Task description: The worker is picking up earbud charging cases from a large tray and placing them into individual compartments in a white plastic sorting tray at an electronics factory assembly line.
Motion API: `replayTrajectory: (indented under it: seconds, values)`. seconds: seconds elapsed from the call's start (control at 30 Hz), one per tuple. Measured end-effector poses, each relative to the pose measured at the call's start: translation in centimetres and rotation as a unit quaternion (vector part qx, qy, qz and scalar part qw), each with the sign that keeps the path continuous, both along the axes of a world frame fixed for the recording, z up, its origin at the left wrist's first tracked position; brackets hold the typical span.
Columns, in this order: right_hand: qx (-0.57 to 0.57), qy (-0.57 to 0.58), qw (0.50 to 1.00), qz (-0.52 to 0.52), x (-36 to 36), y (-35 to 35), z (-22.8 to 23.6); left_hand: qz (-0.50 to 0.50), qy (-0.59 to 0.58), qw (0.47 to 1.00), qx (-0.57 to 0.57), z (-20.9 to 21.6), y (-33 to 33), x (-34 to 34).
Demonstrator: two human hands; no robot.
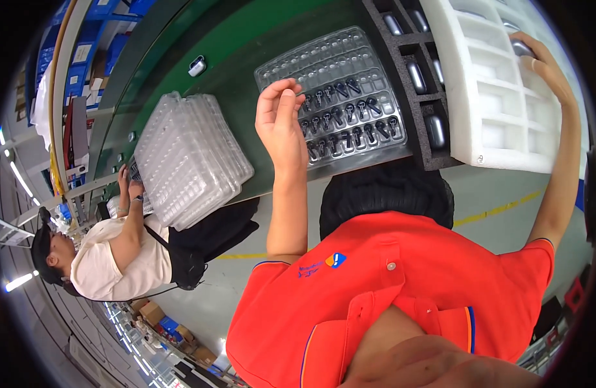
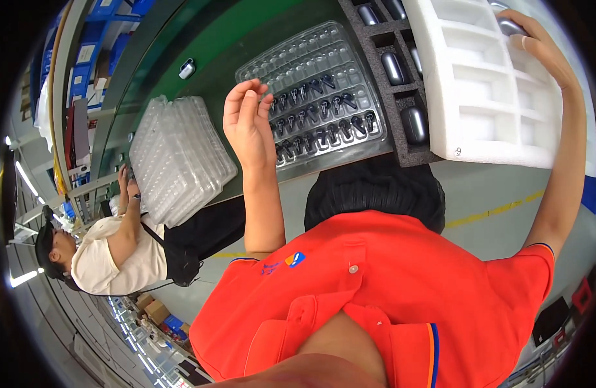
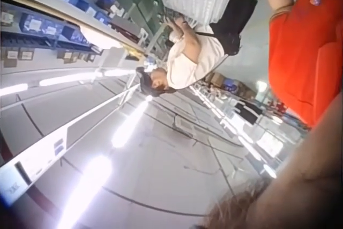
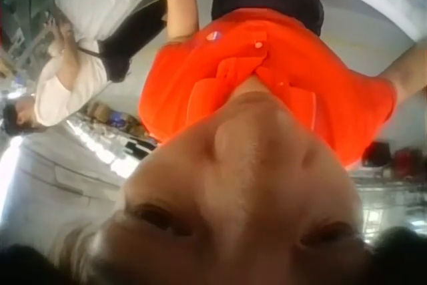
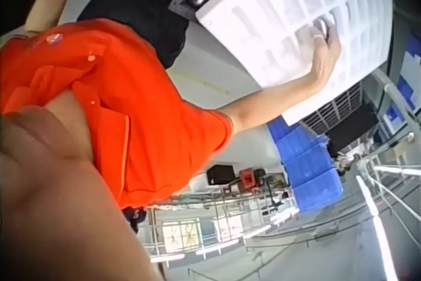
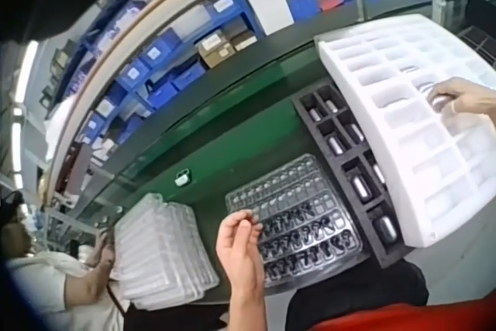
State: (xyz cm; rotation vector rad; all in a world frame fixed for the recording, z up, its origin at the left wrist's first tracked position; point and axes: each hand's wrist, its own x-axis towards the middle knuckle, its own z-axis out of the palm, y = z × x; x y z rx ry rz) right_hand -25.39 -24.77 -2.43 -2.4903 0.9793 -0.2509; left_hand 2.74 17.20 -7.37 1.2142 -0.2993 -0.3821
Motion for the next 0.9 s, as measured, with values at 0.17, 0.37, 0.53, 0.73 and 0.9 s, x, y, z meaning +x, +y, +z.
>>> replayTrajectory:
  seconds: [0.17, 0.37, 0.53, 0.73, 0.9]
  values:
    - [-0.017, -0.198, 0.968, -0.151, -0.6, 3.5, 3.2, -0.127, -0.024, 0.991, -0.030, 1.6, -1.1, -2.6]
    - [-0.020, -0.240, 0.926, 0.290, 6.1, 26.4, 6.4, -0.443, 0.075, 0.878, -0.165, 4.1, -1.4, -10.2]
    - [0.054, -0.224, 0.928, 0.293, 6.9, 27.9, 3.4, -0.554, 0.277, 0.764, -0.178, 2.0, -0.8, -8.2]
    - [0.214, -0.363, 0.891, 0.166, 7.4, 29.4, 1.6, -0.368, 0.283, 0.870, -0.164, 2.0, 0.5, -8.2]
    - [0.287, -0.323, 0.895, 0.114, 7.8, 29.9, 0.4, -0.322, 0.179, 0.919, -0.139, 1.0, 0.7, -8.7]
